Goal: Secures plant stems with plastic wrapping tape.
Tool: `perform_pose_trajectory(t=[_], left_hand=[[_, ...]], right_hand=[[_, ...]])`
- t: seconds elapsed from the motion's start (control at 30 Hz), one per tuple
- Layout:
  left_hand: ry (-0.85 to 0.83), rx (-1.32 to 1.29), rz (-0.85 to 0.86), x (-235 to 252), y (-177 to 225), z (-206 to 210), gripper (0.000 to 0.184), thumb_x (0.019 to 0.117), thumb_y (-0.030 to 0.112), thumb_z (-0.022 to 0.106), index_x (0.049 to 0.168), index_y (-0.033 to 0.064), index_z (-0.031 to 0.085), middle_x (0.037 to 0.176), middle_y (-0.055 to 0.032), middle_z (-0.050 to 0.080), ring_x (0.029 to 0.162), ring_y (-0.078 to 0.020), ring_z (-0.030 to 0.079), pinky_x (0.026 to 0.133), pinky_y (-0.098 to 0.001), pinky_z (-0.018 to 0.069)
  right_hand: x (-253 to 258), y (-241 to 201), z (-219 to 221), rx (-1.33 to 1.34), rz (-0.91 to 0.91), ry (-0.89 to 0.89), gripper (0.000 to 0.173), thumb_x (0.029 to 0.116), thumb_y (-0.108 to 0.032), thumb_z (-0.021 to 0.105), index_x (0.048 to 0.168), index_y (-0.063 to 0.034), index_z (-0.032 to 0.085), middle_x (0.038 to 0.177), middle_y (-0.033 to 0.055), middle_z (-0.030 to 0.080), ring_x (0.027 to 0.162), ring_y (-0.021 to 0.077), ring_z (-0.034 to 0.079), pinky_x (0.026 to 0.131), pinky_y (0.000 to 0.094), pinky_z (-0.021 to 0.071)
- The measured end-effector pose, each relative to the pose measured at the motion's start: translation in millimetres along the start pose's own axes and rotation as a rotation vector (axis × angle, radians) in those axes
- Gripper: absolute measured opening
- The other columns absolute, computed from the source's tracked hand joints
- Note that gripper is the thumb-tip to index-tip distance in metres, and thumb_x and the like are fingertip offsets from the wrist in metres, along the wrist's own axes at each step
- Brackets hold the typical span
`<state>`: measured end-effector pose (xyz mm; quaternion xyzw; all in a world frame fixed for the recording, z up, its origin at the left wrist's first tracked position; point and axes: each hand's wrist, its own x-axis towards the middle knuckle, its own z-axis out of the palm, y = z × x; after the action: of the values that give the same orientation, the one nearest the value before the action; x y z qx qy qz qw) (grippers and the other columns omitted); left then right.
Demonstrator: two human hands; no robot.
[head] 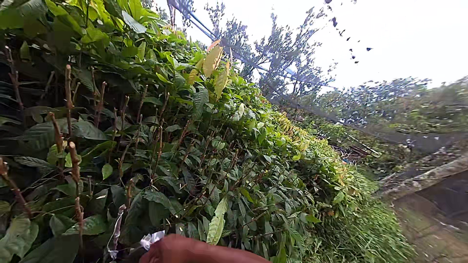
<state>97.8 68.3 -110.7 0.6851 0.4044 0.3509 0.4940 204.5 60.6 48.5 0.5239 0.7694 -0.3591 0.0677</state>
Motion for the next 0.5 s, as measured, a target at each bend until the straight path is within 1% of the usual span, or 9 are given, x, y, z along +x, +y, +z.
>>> perform_pose_trajectory(t=[0.03,0.07,0.13,0.17,0.23,0.27,0.33,0.4,0.5], left_hand=[[0.003,0.049,0.102,-0.2,-12.2,3.5,0.03,0.0965,0.012,0.066,0.115,-0.0121,0.068,0.112,-0.0279,0.071,0.109,-0.0387,0.068,0.103,-0.0545,0.0501],[-0.016,0.062,0.172,-0.8,-17.4,4.9,0.026,0.0984,0.012,0.065,0.113,-0.0089,0.073,0.112,-0.0248,0.073,0.108,-0.0377,0.071,0.103,-0.056,0.0513],[-0.052,0.054,0.199,-6.1,-18.4,2.0,0.023,0.1004,0.01,0.062,0.113,-0.0052,0.075,0.117,-0.0206,0.073,0.112,-0.0334,0.071,0.105,-0.0533,0.0507],[-0.045,0.027,0.181,-9.3,-18.2,-0.4,0.022,0.0991,0.009,0.064,0.112,-0.0053,0.075,0.117,-0.0199,0.073,0.113,-0.0314,0.07,0.106,-0.0508,0.0509],[0.006,-0.038,0.133,-13.6,-22.3,-7.0,0.02,0.0934,0.007,0.07,0.109,-0.005,0.075,0.115,-0.0183,0.074,0.111,-0.0273,0.071,0.105,-0.0467,0.0523],[0.039,-0.056,0.107,-15.1,-25.4,-10.5,0.021,0.0905,0.008,0.074,0.108,-0.0042,0.075,0.112,-0.0169,0.075,0.109,-0.0254,0.071,0.104,-0.0456,0.0532],[0.106,-0.072,0.084,-14.6,-31.6,-16.3,0.022,0.0867,0.01,0.078,0.105,-0.0021,0.075,0.105,-0.0142,0.076,0.103,-0.0226,0.072,0.101,-0.0448,0.0544],[0.108,-0.103,0.023,-8.5,-31.3,-19.8,0.015,0.0884,0.009,0.075,0.102,0.0015,0.077,0.102,-0.0091,0.076,0.098,-0.0171,0.072,0.097,-0.0401,0.0573],[0.152,-0.228,-0.101,-6.7,-24.0,-23.6,0.013,0.09,0.008,0.074,0.101,0.0019,0.075,0.098,-0.0065,0.076,0.09,-0.0134,0.073,0.089,-0.0348,0.0606]], right_hand=[[11.4,9.5,-17.0,0.092,0.038,-0.028,0.031,0.1004,-0.012,0.062,0.128,0.0005,0.066,0.117,0.0232,0.07,0.104,0.0372,0.069,0.094,0.0596,0.0527],[18.1,18.4,-31.3,0.192,0.074,-0.033,0.035,0.1028,-0.013,0.06,0.135,-0.0001,0.062,0.124,0.0231,0.068,0.107,0.0361,0.068,0.092,0.0575,0.0538],[22.5,36.4,-47.6,0.323,0.125,-0.011,0.04,0.1054,-0.011,0.053,0.144,-0.002,0.053,0.132,0.0211,0.064,0.106,0.0323,0.068,0.085,0.0516,0.0553],[22.2,46.7,-50.8,0.31,0.124,0.004,0.042,0.1054,-0.008,0.05,0.147,-0.0027,0.049,0.136,0.0198,0.062,0.107,0.0308,0.067,0.085,0.05,0.0554],[14.9,55.4,-53.9,0.04,0.139,0.013,0.049,0.1029,-0.002,0.054,0.151,-0.0046,0.045,0.144,0.019,0.059,0.122,0.0348,0.065,0.098,0.056,0.0532],[8.5,53.1,-51.0,-0.148,0.193,0.004,0.052,0.1,-0.002,0.056,0.151,-0.0072,0.045,0.14,0.021,0.061,0.125,0.0397,0.062,0.1,0.0622,0.0502],[-3.9,44.0,-37.7,-0.401,0.316,-0.029,0.044,0.0983,-0.007,0.058,0.142,-0.011,0.054,0.125,0.0258,0.066,0.118,0.0479,0.063,0.092,0.0707,0.05],[-8.8,41.6,-25.6,-0.467,0.393,-0.073,0.035,0.0994,-0.012,0.059,0.134,-0.0108,0.061,0.125,0.0265,0.066,0.118,0.049,0.062,0.091,0.072,0.0497],[-5.5,42.5,-9.8,-0.429,0.388,-0.112,0.033,0.0991,-0.019,0.065,0.129,-0.0054,0.064,0.127,0.0261,0.065,0.12,0.0476,0.062,0.094,0.0702,0.0498]])
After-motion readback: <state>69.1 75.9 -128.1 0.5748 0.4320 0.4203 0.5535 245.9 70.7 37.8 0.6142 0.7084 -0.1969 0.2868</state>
